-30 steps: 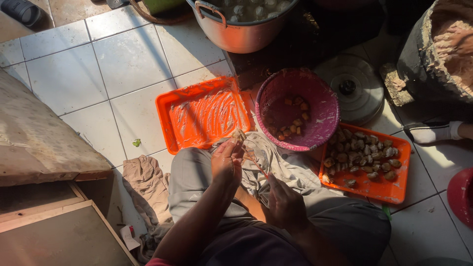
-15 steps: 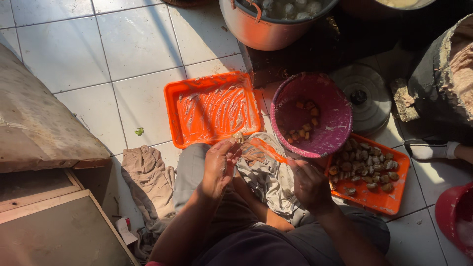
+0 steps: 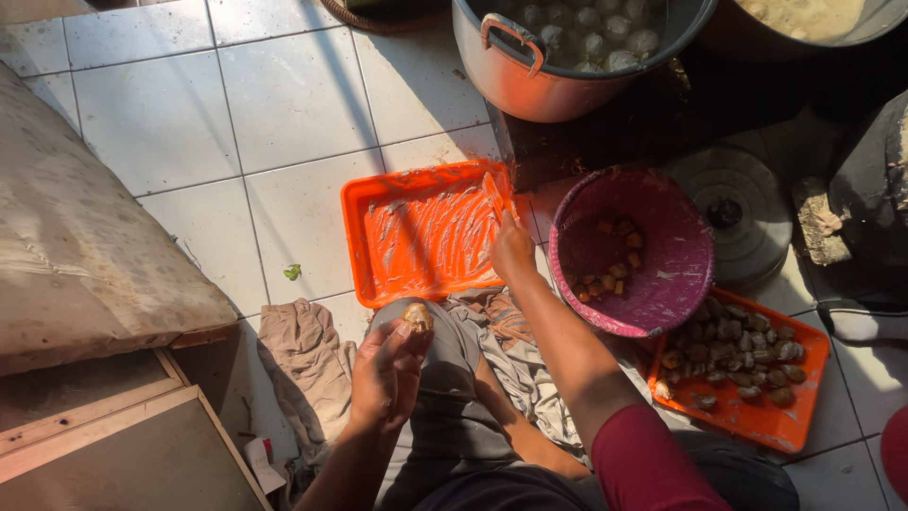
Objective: The person sits on the floor and repeatedly scoops a white paste onto small brown food pieces using an orange spatula. They then place the coated pieces into a pink basket. The process is repeated continuously throughout the clip.
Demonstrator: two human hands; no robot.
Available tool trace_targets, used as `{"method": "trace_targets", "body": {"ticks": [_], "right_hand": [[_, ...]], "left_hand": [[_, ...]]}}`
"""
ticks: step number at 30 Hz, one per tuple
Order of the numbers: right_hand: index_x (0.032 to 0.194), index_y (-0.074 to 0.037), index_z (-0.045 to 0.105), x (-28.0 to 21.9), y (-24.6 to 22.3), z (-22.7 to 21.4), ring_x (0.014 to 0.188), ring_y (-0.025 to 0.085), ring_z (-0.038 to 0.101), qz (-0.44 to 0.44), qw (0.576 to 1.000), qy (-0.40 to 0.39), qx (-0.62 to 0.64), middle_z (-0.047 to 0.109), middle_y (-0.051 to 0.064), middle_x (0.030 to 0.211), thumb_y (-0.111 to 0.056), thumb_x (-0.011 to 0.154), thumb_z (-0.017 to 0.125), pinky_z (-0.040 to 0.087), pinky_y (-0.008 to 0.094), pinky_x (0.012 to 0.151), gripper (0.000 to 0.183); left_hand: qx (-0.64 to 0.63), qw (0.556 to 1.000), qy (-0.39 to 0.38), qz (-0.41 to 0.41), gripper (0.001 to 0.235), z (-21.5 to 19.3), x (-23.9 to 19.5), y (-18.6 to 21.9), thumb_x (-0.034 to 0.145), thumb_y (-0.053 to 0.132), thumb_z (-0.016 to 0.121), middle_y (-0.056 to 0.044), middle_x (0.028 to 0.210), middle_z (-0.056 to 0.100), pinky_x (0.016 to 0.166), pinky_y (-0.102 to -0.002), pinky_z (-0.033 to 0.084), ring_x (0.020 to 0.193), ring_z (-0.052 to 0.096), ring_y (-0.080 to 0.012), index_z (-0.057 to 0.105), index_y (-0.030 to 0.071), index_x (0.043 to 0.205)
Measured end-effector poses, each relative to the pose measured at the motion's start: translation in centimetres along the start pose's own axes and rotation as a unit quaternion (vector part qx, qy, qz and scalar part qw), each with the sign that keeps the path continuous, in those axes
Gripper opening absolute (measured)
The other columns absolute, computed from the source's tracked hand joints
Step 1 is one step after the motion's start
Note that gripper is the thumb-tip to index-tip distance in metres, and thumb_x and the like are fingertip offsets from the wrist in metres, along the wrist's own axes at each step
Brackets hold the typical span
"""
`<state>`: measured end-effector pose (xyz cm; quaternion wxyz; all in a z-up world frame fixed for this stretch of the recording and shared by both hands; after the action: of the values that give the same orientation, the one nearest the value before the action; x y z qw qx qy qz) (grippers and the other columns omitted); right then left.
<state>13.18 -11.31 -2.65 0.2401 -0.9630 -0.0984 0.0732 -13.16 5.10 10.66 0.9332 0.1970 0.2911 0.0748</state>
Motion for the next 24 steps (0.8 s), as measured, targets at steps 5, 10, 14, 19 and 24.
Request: {"method": "trace_targets", "body": {"ticks": [5, 10, 14, 19, 24], "right_hand": [[0.147, -0.003, 0.05, 2.2, -1.2, 2.4, 0.112, 0.044, 0.064, 0.055, 0.997, -0.054, -0.028, 0.067, 0.028, 0.12, -0.003, 0.092, 0.051, 0.05, 0.051, 0.097, 0.055], [0.148, -0.02, 0.055, -0.1, -2.1, 1.7, 0.117, 0.039, 0.064, 0.053, 0.988, -0.139, -0.043, 0.069, 0.021, 0.123, -0.008, 0.094, 0.05, 0.049, 0.049, 0.101, 0.056], [0.141, -0.031, 0.062, -0.9, -3.6, -0.6, 0.121, 0.036, 0.063, 0.039, 0.969, -0.237, -0.058, 0.068, 0.015, 0.128, -0.012, 0.091, 0.05, 0.049, 0.047, 0.103, 0.055], [0.137, -0.036, 0.067, -1.8, -2.7, -1.1, 0.123, 0.032, 0.064, -0.056, 0.912, -0.341, -0.222, 0.069, 0.012, 0.131, -0.013, 0.092, 0.048, 0.05, 0.046, 0.104, 0.054], [0.125, -0.023, 0.074, -0.8, 1.5, 2.0, 0.116, 0.031, 0.065, -0.22, 0.92, -0.313, -0.086, 0.072, 0.01, 0.126, -0.013, 0.089, 0.051, 0.049, 0.044, 0.097, 0.045]], "left_hand": [[0.012, 0.998, 0.012, 0.058, 0.015, -1.4, -1.8, 3.0, 0.099, 0.007, 0.061, -0.018, 0.105, 0.073, 0.089, -0.038, 0.054, 0.094, 0.069, -0.0253, 0.066, -0.005, 0.106], [0.003, 0.996, 0.083, 0.032, 0.014, -3.4, -1.9, 3.1, 0.098, 0.009, 0.063, -0.015, 0.102, 0.072, 0.094, -0.04, 0.056, 0.092, 0.069, -0.0219, 0.066, -0.002, 0.105], [0.0, 0.995, 0.083, 0.06, 0.012, -4.0, -0.2, 3.0, 0.098, 0.008, 0.065, -0.014, 0.1, 0.072, 0.093, -0.04, 0.055, 0.088, 0.069, -0.0205, 0.066, -0.002, 0.106], [-0.021, 0.993, 0.082, 0.086, 0.014, -3.9, 0.7, 4.1, 0.098, 0.008, 0.066, -0.011, 0.094, 0.07, 0.097, -0.042, 0.058, 0.085, 0.068, -0.0185, 0.066, -0.002, 0.108], [-0.019, 0.993, 0.068, 0.097, 0.016, -3.6, 1.5, 4.4, 0.098, 0.008, 0.066, -0.011, 0.092, 0.069, 0.097, -0.04, 0.057, 0.084, 0.069, -0.0197, 0.064, -0.003, 0.11]]}}
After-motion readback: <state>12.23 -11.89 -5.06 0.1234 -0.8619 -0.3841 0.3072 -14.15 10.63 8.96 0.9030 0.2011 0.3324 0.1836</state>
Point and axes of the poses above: each hand's wrist, its own x-axis towards the middle knuckle, its own z-axis out of the palm, y = z × x, the point moved 1 cm from there along x, towards the middle knuckle
